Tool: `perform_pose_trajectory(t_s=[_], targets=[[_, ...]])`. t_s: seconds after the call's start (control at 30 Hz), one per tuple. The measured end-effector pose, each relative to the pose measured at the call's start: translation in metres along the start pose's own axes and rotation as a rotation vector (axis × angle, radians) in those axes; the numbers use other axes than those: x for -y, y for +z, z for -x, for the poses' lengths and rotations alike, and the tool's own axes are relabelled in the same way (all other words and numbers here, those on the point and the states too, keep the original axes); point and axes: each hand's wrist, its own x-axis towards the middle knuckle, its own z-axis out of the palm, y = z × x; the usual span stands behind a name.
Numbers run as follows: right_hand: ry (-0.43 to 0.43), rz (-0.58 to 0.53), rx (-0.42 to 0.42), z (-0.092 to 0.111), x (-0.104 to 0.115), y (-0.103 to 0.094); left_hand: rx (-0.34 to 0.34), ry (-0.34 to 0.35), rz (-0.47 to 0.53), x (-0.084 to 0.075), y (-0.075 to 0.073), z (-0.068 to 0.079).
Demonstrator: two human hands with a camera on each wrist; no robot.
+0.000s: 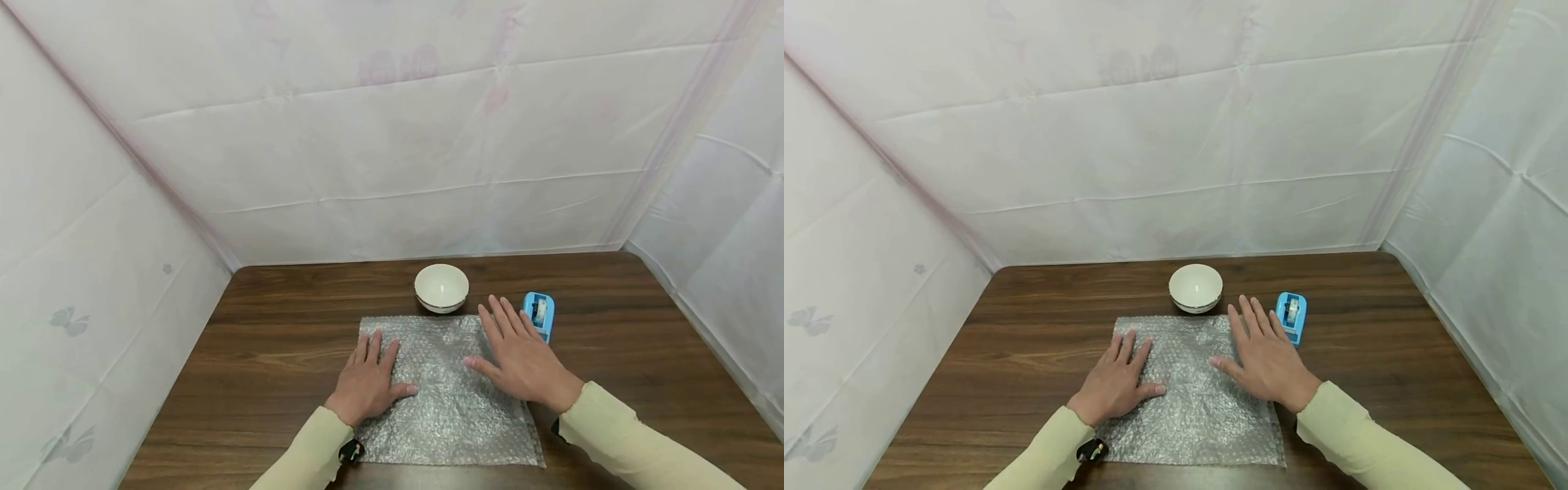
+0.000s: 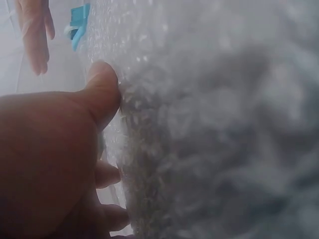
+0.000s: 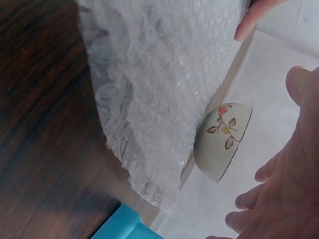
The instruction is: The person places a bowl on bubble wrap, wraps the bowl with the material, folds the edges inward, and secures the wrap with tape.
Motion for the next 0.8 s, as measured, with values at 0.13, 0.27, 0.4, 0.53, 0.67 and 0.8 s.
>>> perform_pose_trajectory(t_s=[0.13,0.27,0.4,0.53,0.67,0.8], targets=[[-0.003,0.010,-0.006,-0.002,-0.001,-0.002,-0.011,0.002,-0.013,0.000,0.000,-0.001],[0.000,0.018,-0.008,-0.004,-0.002,-0.004,-0.016,0.007,-0.023,0.000,0.001,-0.003],[0.002,0.029,-0.016,-0.006,-0.003,-0.006,-0.010,0.005,-0.024,0.000,0.002,-0.003],[0.004,0.035,-0.014,-0.008,-0.004,-0.007,0.002,-0.002,-0.023,0.002,0.004,-0.003],[0.000,0.038,-0.023,-0.012,-0.005,-0.009,-0.004,-0.003,-0.028,0.003,0.006,-0.003],[-0.011,0.050,-0.043,-0.018,-0.007,-0.013,-0.010,0.002,-0.027,0.003,0.006,-0.003]])
